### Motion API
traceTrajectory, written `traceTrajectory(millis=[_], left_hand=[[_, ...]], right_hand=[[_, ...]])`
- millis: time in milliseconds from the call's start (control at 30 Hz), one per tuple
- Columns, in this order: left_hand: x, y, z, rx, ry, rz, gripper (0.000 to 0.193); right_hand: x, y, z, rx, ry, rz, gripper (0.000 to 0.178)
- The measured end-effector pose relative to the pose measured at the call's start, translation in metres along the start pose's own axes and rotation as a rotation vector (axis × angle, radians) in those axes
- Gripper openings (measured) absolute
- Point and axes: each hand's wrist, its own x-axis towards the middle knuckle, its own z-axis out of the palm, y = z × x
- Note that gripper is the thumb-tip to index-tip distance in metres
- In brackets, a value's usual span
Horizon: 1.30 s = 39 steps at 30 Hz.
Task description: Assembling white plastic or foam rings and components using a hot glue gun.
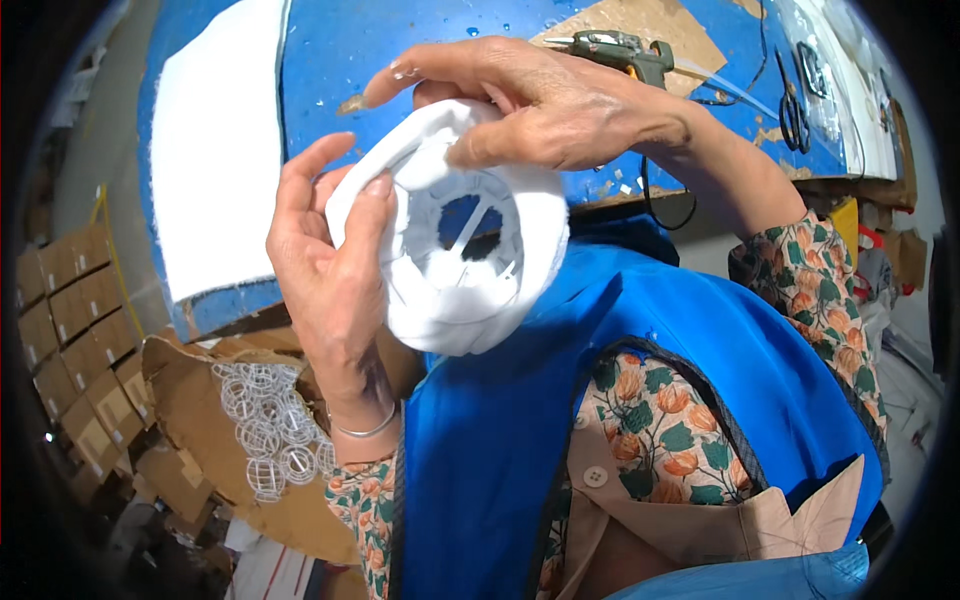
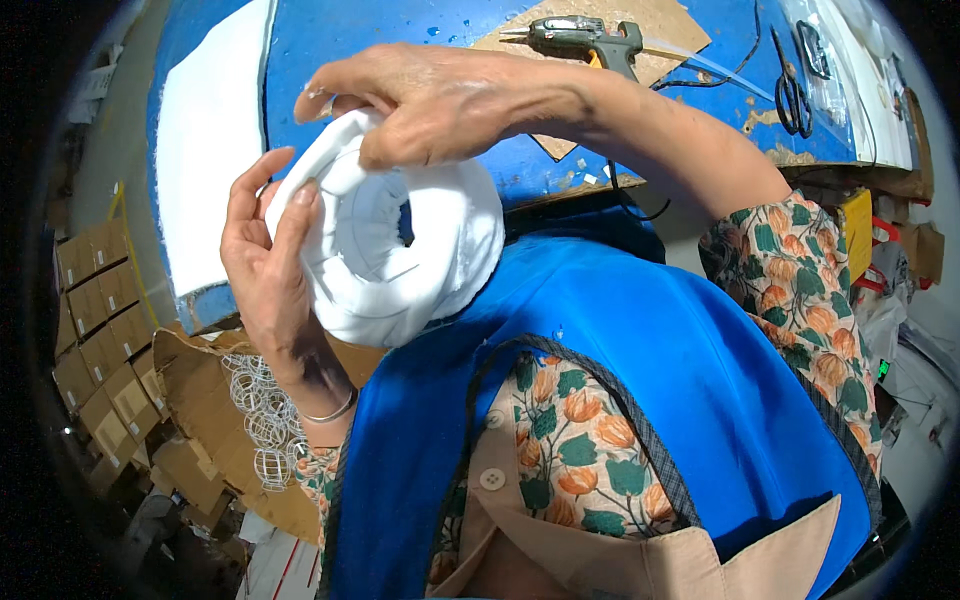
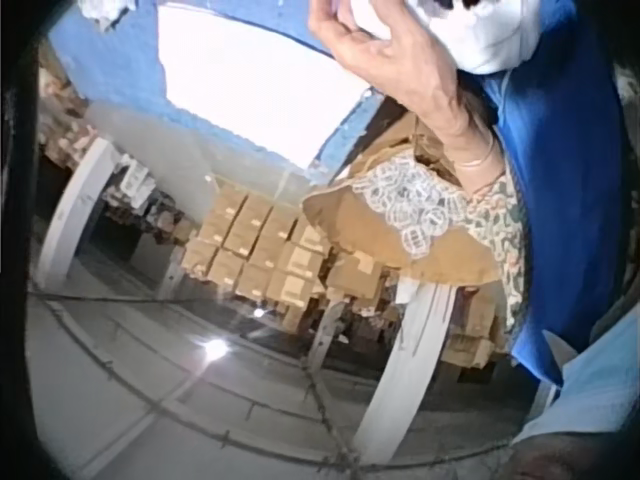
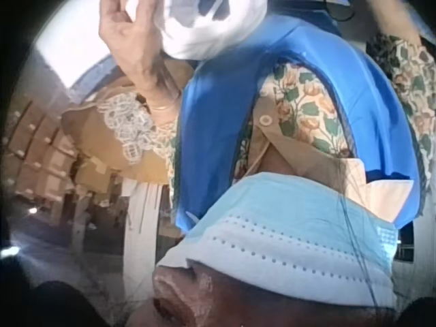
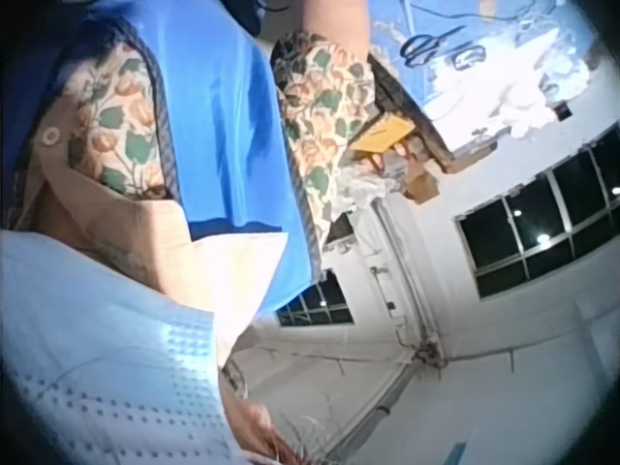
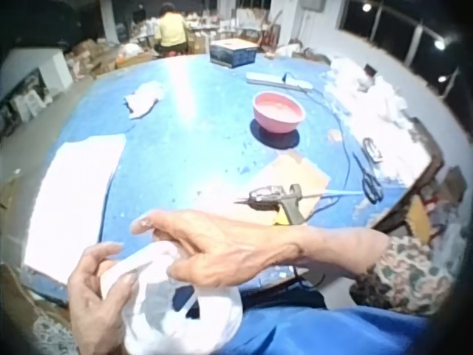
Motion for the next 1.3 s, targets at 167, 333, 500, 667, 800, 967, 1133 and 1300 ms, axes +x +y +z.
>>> traceTrajectory(millis=[167,333,500,667,800,967,1133,1300], left_hand=[[-0.022,0.000,-0.001,0.082,0.050,-0.043,0.037],[-0.039,0.007,0.007,0.058,0.190,-0.059,0.037],[-0.047,0.009,0.007,0.089,0.103,-0.076,0.029],[-0.053,0.014,0.006,0.112,-0.039,-0.070,0.026],[-0.053,0.022,0.005,0.150,-0.151,-0.088,0.028],[-0.047,0.017,0.003,0.107,-0.083,-0.114,0.050],[-0.021,-0.022,-0.014,0.488,-0.087,0.500,0.108],[0.000,-0.038,0.041,0.614,-0.347,0.775,0.110]], right_hand=[[-0.001,-0.003,0.006,-0.106,0.065,-0.092,0.055],[0.000,-0.003,0.018,-0.026,0.085,-0.071,0.049],[-0.013,-0.003,0.026,-0.096,0.154,-0.254,0.043],[-0.028,-0.012,0.026,-0.221,0.081,-0.335,0.045],[-0.030,-0.010,0.035,-0.162,0.157,-0.487,0.050],[-0.039,-0.010,0.025,0.229,0.113,-0.165,0.053],[-0.091,0.025,-0.016,0.670,0.350,0.025,0.069],[-0.117,0.049,-0.023,0.874,0.416,0.004,0.068]])
